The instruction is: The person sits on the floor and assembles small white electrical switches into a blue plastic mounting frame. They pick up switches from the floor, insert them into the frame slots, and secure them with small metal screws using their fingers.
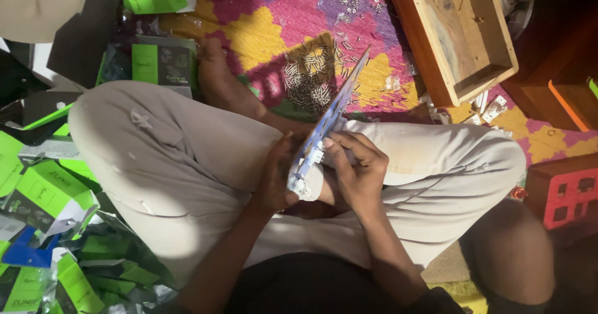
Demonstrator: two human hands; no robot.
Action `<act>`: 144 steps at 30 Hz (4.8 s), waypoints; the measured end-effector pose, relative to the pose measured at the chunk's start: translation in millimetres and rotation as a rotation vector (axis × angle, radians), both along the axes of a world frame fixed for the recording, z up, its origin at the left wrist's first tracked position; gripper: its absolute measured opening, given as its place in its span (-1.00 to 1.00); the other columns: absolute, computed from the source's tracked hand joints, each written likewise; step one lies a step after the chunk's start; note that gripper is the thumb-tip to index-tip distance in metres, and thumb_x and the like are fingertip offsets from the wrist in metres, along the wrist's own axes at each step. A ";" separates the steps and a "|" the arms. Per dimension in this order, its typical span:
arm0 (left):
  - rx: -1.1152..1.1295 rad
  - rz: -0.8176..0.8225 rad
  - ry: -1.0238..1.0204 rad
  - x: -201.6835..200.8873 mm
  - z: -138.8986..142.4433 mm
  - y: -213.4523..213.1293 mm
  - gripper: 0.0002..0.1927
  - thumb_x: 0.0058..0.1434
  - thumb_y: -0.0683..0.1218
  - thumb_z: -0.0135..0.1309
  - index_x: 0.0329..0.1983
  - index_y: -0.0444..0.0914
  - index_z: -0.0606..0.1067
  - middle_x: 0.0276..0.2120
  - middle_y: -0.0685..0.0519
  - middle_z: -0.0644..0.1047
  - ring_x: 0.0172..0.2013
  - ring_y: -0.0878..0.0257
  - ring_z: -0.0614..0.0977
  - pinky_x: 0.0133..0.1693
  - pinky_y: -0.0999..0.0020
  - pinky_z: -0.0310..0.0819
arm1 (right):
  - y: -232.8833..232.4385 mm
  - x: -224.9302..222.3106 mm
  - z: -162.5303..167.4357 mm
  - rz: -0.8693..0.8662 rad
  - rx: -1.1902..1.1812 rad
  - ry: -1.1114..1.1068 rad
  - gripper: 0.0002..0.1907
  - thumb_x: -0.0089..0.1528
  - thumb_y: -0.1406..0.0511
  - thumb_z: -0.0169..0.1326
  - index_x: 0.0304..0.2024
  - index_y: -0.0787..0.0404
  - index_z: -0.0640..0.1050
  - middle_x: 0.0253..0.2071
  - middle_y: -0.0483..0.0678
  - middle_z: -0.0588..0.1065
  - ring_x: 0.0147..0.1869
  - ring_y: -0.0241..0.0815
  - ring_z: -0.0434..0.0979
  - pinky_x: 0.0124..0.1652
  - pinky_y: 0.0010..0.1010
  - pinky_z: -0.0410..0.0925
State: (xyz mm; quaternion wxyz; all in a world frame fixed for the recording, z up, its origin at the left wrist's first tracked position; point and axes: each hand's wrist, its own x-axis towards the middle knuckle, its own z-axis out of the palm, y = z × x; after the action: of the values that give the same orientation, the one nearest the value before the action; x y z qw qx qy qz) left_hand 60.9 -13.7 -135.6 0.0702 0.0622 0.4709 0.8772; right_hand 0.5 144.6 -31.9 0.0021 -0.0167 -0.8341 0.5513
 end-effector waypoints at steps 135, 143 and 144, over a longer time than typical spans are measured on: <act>-0.070 -0.007 -0.020 10.9 -18.8 1.6 0.25 0.08 0.30 0.38 0.60 -0.30 -0.05 0.42 -0.22 0.27 0.44 -0.03 0.32 0.48 0.01 0.12 | 12.5 -1.6 -2.2 0.097 0.052 0.033 -0.93 0.26 0.46 0.19 -0.23 0.38 0.57 -0.25 -0.04 0.55 -0.19 -0.31 0.53 -0.17 -0.49 0.39; 0.029 0.017 0.052 4.0 -11.6 8.3 0.17 0.16 0.26 0.36 0.61 -0.23 -0.06 0.49 -0.19 0.21 0.45 -0.01 0.29 0.48 0.04 0.11 | 9.8 -6.1 0.3 0.100 0.160 0.021 -0.91 0.31 0.41 0.18 -0.20 0.37 0.57 -0.29 0.00 0.54 -0.29 -0.27 0.51 -0.26 -0.45 0.37; 0.020 0.014 0.057 4.6 -11.9 8.6 0.17 0.16 0.25 0.36 0.61 -0.22 -0.06 0.48 -0.19 0.22 0.46 -0.02 0.29 0.47 0.04 0.11 | 11.0 -6.6 -0.5 0.099 0.164 0.010 -0.90 0.32 0.40 0.18 -0.20 0.37 0.57 -0.30 0.00 0.54 -0.30 -0.27 0.50 -0.28 -0.44 0.36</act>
State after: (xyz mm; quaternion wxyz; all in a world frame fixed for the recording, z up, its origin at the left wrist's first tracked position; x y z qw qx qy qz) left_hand 65.4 -5.1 -147.5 0.0502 0.0846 0.4643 0.8802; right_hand -6.2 155.6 -32.4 -0.0195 0.0274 -0.8763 0.4805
